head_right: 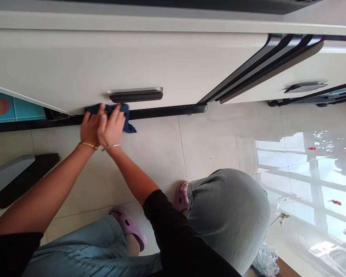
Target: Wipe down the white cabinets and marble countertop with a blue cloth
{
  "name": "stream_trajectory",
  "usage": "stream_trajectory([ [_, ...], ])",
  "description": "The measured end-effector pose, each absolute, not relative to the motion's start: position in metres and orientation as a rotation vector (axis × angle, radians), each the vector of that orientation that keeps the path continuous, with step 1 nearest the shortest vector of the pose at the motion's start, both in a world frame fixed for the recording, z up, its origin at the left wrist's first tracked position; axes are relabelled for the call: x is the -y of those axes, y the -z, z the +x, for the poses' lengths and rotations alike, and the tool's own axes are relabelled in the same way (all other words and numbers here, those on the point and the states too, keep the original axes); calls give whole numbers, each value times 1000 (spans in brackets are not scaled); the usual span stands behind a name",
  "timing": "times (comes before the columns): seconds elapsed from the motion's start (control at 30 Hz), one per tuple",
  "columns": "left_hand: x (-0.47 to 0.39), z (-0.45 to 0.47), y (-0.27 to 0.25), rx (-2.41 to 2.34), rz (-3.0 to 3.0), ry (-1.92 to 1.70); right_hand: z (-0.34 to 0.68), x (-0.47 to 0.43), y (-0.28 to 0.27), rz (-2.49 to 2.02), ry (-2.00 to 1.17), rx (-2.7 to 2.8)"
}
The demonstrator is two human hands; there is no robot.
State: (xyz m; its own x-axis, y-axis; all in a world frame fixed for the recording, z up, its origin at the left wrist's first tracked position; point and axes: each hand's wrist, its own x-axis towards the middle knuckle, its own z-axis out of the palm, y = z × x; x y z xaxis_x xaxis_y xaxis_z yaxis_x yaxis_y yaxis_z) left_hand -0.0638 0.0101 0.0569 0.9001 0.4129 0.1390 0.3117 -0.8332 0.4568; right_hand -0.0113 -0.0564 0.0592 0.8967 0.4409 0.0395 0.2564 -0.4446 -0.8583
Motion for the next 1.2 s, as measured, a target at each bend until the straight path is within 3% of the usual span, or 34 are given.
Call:
stream_trajectory([
  [0.13,24,-10,-59,-300,2664,-317,23,85,-64,-2117,-166,396],
  [0.33,-3,-53,-55,-449,2704,-405,1,84,-57,-2083,-212,734],
  [0.5,10,-32,-48,-317,2697,-530,29,94,-46,-2017,-42,397],
  [0.7,-3,-45,-42,-278,2785,-591,0,99,-28,-1934,-213,762],
  [0.97,-6,-32,-28,-87,2768,-918,98,129,-10,-1671,360,312],
  [1.2,0,-14,-23,-101,2757,-1049,113,129,-23,-1456,242,298],
])
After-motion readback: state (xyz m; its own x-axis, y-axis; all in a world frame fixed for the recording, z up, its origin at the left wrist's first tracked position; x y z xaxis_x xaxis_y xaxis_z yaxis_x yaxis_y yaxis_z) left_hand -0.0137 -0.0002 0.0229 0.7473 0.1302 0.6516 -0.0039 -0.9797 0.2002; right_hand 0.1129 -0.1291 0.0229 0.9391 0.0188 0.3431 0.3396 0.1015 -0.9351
